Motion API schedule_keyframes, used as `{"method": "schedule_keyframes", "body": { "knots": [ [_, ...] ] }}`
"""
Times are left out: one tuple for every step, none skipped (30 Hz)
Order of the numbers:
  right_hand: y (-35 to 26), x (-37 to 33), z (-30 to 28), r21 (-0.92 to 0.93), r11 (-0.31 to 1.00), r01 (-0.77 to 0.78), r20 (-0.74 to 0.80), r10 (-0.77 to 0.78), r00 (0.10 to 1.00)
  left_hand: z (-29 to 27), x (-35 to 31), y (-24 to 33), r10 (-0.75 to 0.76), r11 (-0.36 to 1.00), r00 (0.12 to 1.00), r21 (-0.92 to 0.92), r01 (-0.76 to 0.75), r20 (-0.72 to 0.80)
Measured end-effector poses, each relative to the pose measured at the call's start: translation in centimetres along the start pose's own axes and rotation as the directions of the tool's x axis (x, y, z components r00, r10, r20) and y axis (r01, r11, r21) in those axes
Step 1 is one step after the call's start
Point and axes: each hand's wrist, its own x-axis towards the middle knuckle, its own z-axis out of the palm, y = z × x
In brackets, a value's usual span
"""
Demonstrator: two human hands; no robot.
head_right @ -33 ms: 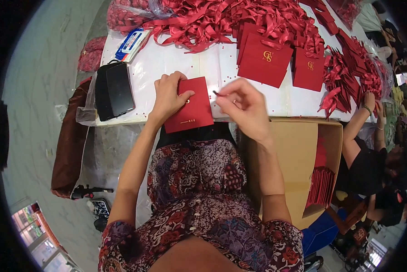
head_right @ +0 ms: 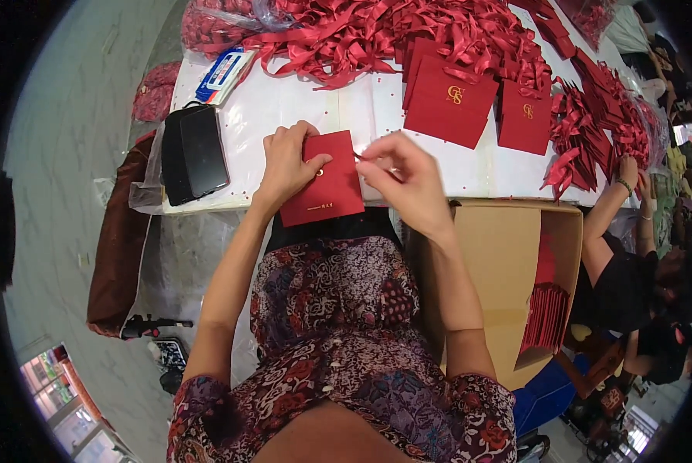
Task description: Tying red ribbons onto small red gift bags.
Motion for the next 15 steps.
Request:
{"method": "schedule_keyframes", "body": {
  "knots": [
    [1.3, 0.8, 0.8, -0.131, 0.989, 0.068, -0.027, -0.073, 0.997, 0.1, 0.1, 0.3, 0.004, 1.000, 1.000, -0.004, -0.004, 0.004],
    [2.7, 1.7, 1.8, -0.255, 0.958, 0.133, -0.035, -0.147, 0.988, 0.0, 0.0, 0.4, -0.004, 1.000, 1.000, -0.023, 0.005, 0.014],
    [4.1, 2.3, 2.4, -0.255, 0.958, 0.132, -0.036, -0.146, 0.989, 0.1, 0.0, 0.6, -0.009, 0.999, 1.000, -0.046, 0.010, 0.025],
    [5.6, 2.9, 2.9, -0.384, 0.907, 0.174, -0.058, -0.212, 0.975, 0.2, -0.1, 0.7, -0.009, 0.999, 1.000, -0.045, 0.010, 0.027],
    [6.3, 3.3, 3.3, -0.508, 0.836, 0.209, -0.070, -0.281, 0.957, 0.3, -0.2, 0.8, 0.019, 0.998, 1.000, -0.061, -0.019, 0.000],
    [6.9, 3.4, 3.5, -0.507, 0.836, 0.209, -0.070, -0.281, 0.957, 0.4, -0.3, 0.9, 0.046, 0.996, 0.999, -0.077, -0.048, -0.027],
    [7.4, 3.5, 3.7, -0.534, 0.826, 0.180, -0.099, -0.273, 0.957, 0.5, -0.4, 1.0, 0.047, 0.996, 0.999, -0.076, -0.049, -0.027],
    [7.5, 3.6, 3.8, -0.560, 0.814, 0.151, -0.127, -0.264, 0.956, 0.5, -0.5, 1.1, 0.053, 0.996, 0.998, -0.067, -0.056, -0.039],
    [7.6, 3.6, 3.9, -0.560, 0.815, 0.151, -0.127, -0.264, 0.956, 0.6, -0.6, 1.2, 0.060, 0.996, 0.997, -0.058, -0.063, -0.052],
    [7.6, 3.6, 4.0, -0.562, 0.815, 0.142, -0.135, -0.260, 0.956, 0.7, -0.7, 1.3, 0.060, 0.996, 0.997, -0.059, -0.063, -0.051],
    [7.6, 3.5, 4.0, -0.564, 0.815, 0.132, -0.145, -0.255, 0.956, 0.6, -0.8, 1.7, 0.063, 0.996, 0.996, -0.059, -0.066, -0.061],
    [7.6, 3.5, 4.2, -0.564, 0.815, 0.129, -0.148, -0.254, 0.956, 0.6, -0.8, 2.0, 0.066, 0.996, 0.995, -0.060, -0.070, -0.070],
    [7.5, 3.5, 4.4, -0.599, 0.785, 0.155, -0.143, -0.295, 0.945, 0.7, -0.9, 2.3, 0.067, 0.996, 0.995, -0.062, -0.072, -0.068],
    [7.4, 3.5, 4.6, -0.633, 0.753, 0.181, -0.135, -0.337, 0.932, 0.7, -0.9, 2.4, 0.060, 0.997, 0.995, -0.045, -0.063, -0.075],
    [7.5, 3.5, 4.6, -0.633, 0.753, 0.180, -0.136, -0.337, 0.931, 0.7, -1.0, 2.5, 0.052, 0.998, 0.995, -0.027, -0.054, -0.082]
  ]
}}
